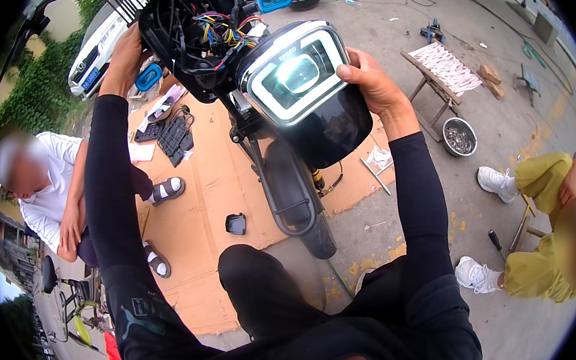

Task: The person connects electrical wires to a headlight unit, then mounts the headlight onto the front of a scooter. They secure the unit in place and test the light by turning it on and off.

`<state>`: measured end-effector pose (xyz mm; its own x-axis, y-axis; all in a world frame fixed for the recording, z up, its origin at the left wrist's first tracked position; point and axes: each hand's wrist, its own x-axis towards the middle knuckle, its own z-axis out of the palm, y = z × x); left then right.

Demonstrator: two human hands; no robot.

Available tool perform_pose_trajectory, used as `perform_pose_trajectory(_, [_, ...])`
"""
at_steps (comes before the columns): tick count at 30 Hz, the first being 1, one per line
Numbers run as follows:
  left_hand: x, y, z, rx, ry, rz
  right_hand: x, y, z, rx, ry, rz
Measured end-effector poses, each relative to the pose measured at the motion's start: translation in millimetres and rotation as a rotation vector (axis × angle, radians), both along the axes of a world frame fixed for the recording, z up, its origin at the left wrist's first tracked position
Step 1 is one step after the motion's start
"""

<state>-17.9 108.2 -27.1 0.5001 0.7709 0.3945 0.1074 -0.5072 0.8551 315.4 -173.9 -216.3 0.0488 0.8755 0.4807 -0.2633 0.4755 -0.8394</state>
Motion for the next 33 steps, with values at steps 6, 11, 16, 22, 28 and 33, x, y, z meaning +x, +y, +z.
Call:
perform_pose_trajectory(6, [0.7,-1.2,-3.6,0.013,0.025,-0.037,1.5,1.0,-2.6,-0.017,0.009,-0.005])
perform_pose_trajectory(11, [-1.7,-1.2,-5.2,0.037,0.018,-0.033,-4.3,-1.5,4.2,-0.036,0.01,-0.005])
perform_pose_trajectory(16, [-5.2,5.5,-13.2,0.082,0.012,-0.016,-15.3,-9.6,14.1,-0.145,0.004,-0.047])
perform_pose_trajectory(22, [6.9,-12.0,-9.9,0.108,0.013,0.069,-25.4,-34.3,38.9,-0.109,-0.103,-0.076])
perform_pose_trajectory(28, [-0.6,-50.0,-16.2,0.735,-0.064,0.604,-38.1,-37.7,43.5,-0.178,-0.116,-0.091])
perform_pose_trajectory(33, [44.7,-219.9,-32.7,1.244,0.038,-0.298,-33.4,-35.5,38.0,-0.108,-0.065,-0.092])
